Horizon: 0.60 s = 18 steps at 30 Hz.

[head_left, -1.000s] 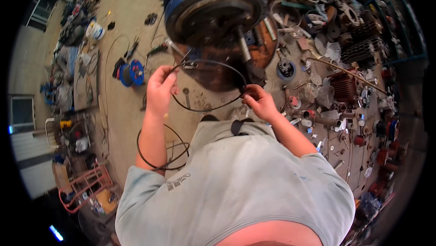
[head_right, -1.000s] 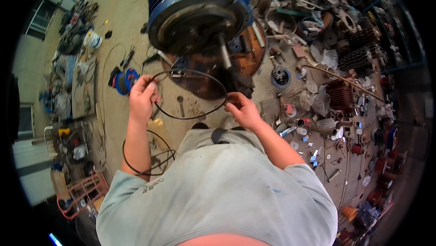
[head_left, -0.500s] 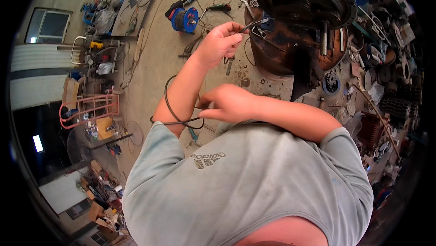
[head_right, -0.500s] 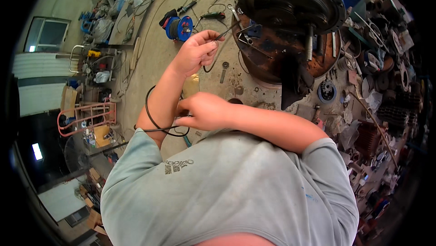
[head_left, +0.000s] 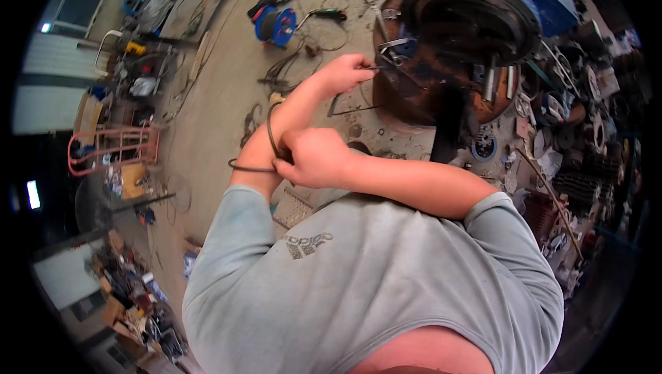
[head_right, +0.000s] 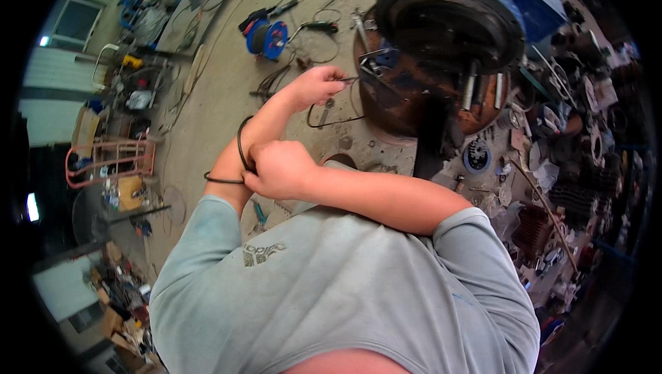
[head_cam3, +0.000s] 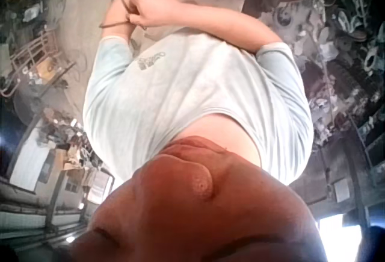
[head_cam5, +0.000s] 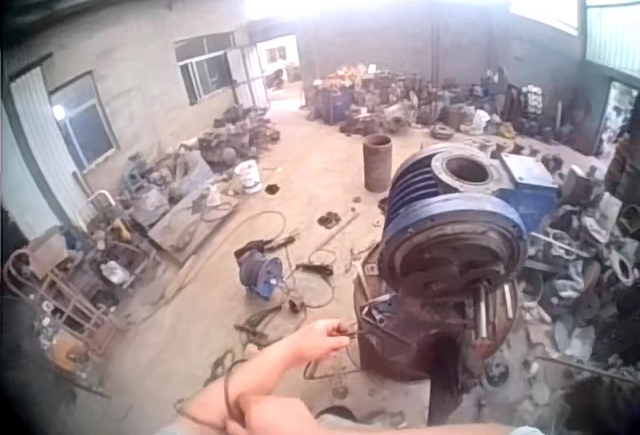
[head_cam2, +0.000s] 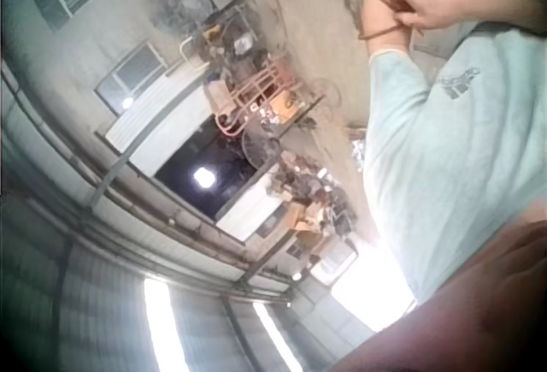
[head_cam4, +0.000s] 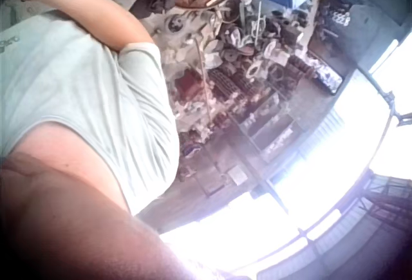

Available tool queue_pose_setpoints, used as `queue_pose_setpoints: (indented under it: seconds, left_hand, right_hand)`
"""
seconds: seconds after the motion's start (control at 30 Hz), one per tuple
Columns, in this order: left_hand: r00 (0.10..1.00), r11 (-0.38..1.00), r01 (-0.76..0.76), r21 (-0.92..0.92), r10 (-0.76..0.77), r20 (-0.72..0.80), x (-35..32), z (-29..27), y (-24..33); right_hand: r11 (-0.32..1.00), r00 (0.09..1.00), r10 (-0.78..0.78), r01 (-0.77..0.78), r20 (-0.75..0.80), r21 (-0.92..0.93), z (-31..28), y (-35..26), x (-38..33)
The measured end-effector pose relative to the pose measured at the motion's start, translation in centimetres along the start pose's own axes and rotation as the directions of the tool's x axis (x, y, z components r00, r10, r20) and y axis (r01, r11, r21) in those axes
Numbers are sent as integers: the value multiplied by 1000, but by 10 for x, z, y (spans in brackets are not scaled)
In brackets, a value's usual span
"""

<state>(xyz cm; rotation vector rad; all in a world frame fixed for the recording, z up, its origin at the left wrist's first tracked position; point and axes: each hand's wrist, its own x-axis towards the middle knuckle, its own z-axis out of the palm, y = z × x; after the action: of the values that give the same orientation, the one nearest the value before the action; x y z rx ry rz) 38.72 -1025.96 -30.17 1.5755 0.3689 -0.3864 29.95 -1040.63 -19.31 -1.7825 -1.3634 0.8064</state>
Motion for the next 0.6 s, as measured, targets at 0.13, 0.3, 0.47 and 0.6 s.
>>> queue_pose_setpoints:
  seconds: [0.13, 0.3, 0.47, 0.6]
  left_hand:
    - [1000, 963, 3, 270, -10, 25, -5, 8, 17]
    - [941, 931, -269, 248, 198, 274, -46, 2, 34]
    - [966, 998, 59, 28, -64, 252, -71, 6, 63]
    - [953, 905, -68, -420, 183, 240, -87, -17, 76]
  right_hand:
    - [1000, 997, 13, -13, -78, -2, -33, 27, -3]
    - [993, 914, 73, -28, -399, 118, -97, 63, -49]
    - [991, 809, 98, -131, -580, -15, -147, 100, -100]
    - [976, 749, 192, -213, -634, 44, -176, 117, -139]
